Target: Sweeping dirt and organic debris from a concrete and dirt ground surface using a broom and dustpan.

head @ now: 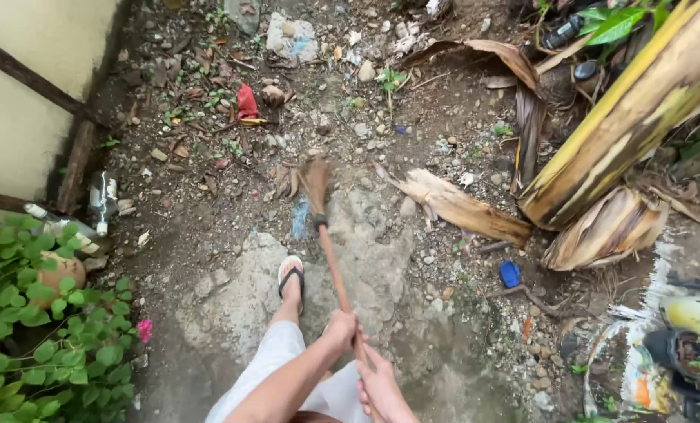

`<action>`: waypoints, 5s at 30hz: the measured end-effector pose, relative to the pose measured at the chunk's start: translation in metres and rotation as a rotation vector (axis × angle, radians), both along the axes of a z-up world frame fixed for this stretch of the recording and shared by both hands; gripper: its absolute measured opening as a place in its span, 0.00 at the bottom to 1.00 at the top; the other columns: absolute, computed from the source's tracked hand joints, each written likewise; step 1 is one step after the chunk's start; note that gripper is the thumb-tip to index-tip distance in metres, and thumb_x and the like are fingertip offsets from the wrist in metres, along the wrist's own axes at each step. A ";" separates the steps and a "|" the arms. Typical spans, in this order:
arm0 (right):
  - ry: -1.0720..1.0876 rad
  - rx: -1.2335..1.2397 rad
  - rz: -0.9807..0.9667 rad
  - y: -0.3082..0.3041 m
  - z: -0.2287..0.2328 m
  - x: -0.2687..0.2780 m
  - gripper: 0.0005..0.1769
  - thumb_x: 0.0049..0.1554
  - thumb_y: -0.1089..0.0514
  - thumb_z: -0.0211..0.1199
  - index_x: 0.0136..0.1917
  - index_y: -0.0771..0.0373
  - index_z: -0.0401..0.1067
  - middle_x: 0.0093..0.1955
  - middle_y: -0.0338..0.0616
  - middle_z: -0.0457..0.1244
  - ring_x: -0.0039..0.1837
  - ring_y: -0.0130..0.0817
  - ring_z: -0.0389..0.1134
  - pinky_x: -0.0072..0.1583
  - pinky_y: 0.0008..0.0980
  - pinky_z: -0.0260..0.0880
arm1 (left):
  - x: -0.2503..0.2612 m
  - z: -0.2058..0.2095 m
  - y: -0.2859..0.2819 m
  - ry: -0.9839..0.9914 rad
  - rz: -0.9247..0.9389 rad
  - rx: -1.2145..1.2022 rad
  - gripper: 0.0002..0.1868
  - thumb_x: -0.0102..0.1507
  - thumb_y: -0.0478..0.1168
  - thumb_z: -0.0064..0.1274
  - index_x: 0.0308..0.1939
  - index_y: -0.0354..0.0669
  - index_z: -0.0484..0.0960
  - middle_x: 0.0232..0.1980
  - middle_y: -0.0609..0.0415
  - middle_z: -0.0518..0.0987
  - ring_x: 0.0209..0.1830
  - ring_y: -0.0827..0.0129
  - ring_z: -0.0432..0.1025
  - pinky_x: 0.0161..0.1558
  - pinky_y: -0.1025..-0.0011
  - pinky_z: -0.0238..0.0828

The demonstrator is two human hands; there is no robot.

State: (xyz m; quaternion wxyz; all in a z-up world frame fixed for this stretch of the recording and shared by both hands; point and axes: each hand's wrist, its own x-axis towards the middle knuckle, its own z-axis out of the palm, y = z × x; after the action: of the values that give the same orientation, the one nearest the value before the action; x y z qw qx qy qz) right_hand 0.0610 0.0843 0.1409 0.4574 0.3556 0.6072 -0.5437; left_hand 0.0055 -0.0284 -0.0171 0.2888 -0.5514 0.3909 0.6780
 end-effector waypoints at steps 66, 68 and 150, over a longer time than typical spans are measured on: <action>0.660 -0.283 0.146 0.068 -0.114 0.085 0.31 0.60 0.71 0.60 0.76 0.68 0.63 0.60 0.54 0.65 0.52 0.37 0.62 0.54 0.31 0.62 | 0.085 0.005 0.028 0.103 -0.061 -0.319 0.13 0.65 0.39 0.56 0.49 0.39 0.71 0.27 0.50 0.77 0.20 0.63 0.75 0.19 0.61 0.75; 0.121 -0.176 -0.070 0.030 -0.046 0.053 0.32 0.55 0.70 0.59 0.73 0.66 0.65 0.53 0.41 0.69 0.39 0.23 0.67 0.42 0.22 0.69 | 0.086 0.008 0.006 0.240 -0.050 -0.342 0.13 0.64 0.38 0.54 0.49 0.43 0.69 0.25 0.47 0.77 0.18 0.61 0.74 0.19 0.60 0.74; 0.111 -0.250 -0.128 -0.264 0.022 -0.183 0.32 0.63 0.56 0.57 0.79 0.43 0.59 0.29 0.40 0.58 0.23 0.28 0.55 0.25 0.29 0.55 | -0.178 0.036 -0.245 0.344 -0.094 -0.596 0.14 0.64 0.45 0.55 0.49 0.41 0.75 0.25 0.51 0.78 0.21 0.65 0.74 0.24 0.65 0.70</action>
State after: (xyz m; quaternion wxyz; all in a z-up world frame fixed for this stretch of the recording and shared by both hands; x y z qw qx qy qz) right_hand -0.1220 -0.1799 0.1633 0.4281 0.3032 0.5350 -0.6622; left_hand -0.1727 -0.2735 0.0194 0.0759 -0.4705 0.6399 0.6029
